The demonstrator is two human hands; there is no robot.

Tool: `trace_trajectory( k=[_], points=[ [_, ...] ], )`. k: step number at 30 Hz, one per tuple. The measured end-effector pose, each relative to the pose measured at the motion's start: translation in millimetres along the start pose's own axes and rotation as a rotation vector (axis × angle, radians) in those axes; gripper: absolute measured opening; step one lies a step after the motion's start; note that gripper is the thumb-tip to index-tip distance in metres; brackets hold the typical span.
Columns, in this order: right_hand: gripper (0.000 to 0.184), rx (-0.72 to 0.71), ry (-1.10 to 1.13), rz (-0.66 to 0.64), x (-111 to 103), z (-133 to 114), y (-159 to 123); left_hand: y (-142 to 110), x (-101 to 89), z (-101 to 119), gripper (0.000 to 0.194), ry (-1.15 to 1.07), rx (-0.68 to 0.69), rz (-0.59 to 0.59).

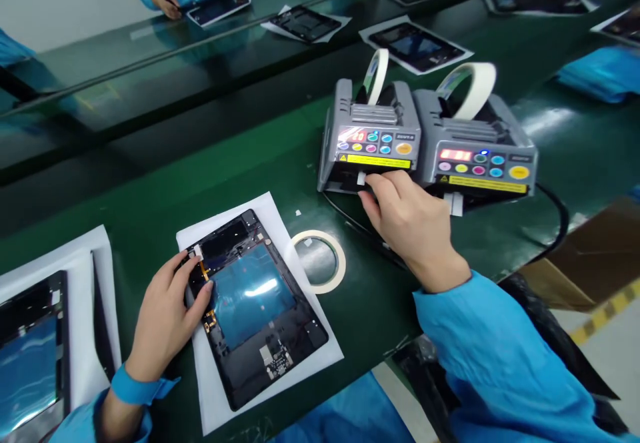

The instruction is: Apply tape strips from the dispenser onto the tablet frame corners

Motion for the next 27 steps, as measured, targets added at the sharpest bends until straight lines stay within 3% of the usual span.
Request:
trace_trajectory(
  k=[7,10,13,16,20,24,27],
  points=[
    [0.037,0.034,0.027,-0.038,-5.3,-3.7,8.6,-1.8,-1.3,-0.7,0.042,-0.035,-0.004,-0.008],
    [0.031,0.007,0.073,0.064,-15.1,-6.8,6.4,-2.5,-1.3,-0.6,0.043,-0.067,-0.020,-0.015],
    [0.017,-0.126,0.265,0.201,-27.3,-25.4,7.2,-3.2,-0.9,-2.0,0.046,-0.094,-0.025,-0.029],
    [0.014,-0.369,0.493,0.151,-31.5,-58.4,15.3,-4.5,-3.7,-4.0,0.049,-0.090,-0.025,-0.032],
    [0.023,-0.599,0.556,0.062,-17.3,-97.4,27.6,-5.2,-17.9,4.2,0.038,-0.007,0.015,0.011],
    [0.019,-0.654,0.613,0.034,9.4,-111.7,24.2,4.8,-27.8,35.2,0.017,-0.014,0.105,-0.054],
    [0.020,-0.662,0.640,0.054,24.7,-112.1,17.2,21.8,-19.8,60.4,0.016,-0.016,0.130,-0.155]
  ],
)
Point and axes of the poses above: each hand's wrist, its own y-axis towards the middle knuckle, its own x-axis out of the palm, z = x × y, the point moved 1 cm from there along y, towards the middle knuckle, and after that the axes turned 4 degrees about -x, right-handed, at the moved point
